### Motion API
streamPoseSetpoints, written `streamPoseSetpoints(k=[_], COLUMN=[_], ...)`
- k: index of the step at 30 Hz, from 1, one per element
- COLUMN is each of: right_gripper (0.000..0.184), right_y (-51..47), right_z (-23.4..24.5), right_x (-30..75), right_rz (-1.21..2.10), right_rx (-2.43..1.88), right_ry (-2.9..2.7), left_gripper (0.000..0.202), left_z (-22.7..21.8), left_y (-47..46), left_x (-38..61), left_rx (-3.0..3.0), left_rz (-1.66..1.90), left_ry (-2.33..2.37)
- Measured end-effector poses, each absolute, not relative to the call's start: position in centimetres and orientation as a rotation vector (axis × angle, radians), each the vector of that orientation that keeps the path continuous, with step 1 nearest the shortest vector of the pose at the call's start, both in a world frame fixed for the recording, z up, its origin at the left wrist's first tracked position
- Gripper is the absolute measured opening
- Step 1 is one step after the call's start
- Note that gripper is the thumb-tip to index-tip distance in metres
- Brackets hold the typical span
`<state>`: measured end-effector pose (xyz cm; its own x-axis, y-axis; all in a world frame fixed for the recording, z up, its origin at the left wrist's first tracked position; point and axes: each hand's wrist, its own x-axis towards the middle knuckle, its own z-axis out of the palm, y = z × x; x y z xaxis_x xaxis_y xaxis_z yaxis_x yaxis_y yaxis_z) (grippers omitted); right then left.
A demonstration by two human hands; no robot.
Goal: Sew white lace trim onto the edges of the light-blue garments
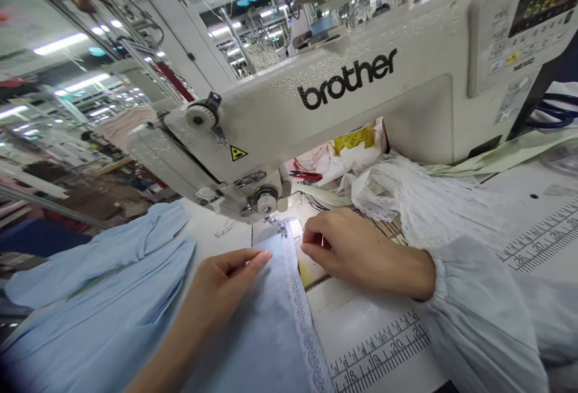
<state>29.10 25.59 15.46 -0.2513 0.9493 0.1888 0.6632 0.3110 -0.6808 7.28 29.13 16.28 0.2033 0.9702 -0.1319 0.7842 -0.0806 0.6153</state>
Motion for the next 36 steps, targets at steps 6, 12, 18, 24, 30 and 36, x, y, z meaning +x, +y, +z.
streamPoseSetpoints(k=[6, 12, 18, 24, 30, 36], right_gripper=[0.015, 0.013, 0.008, 0.012, 0.007, 0.011], right_y=[26.4, 28.7, 31.5, 31.9, 31.8, 31.8], right_z=[15.5, 15.3, 14.1, 13.9, 14.0, 13.7], right_x=[29.2, 28.5, 27.0, 26.8, 26.8, 26.9], right_rz=[0.588, 0.515, 0.496, 0.6, 0.666, 0.652], right_rx=[-1.406, -1.436, -1.441, -1.394, -1.387, -1.371], right_ry=[-2.035, -2.03, -1.934, -1.917, -1.909, -1.941], left_gripper=[0.037, 0.024, 0.02, 0.018, 0.017, 0.016], left_z=[15.9, 15.4, 14.7, 14.5, 14.1, 14.1], left_y=[30.1, 31.0, 31.3, 31.4, 31.5, 31.5], left_x=[7.8, 8.7, 9.0, 8.9, 8.9, 9.1], left_rx=[2.008, 2.157, 2.245, 2.32, 2.367, 2.388], left_rz=[0.425, 0.529, 0.628, 0.676, 0.701, 0.717], left_ry=[1.621, 1.559, 1.514, 1.473, 1.451, 1.466])
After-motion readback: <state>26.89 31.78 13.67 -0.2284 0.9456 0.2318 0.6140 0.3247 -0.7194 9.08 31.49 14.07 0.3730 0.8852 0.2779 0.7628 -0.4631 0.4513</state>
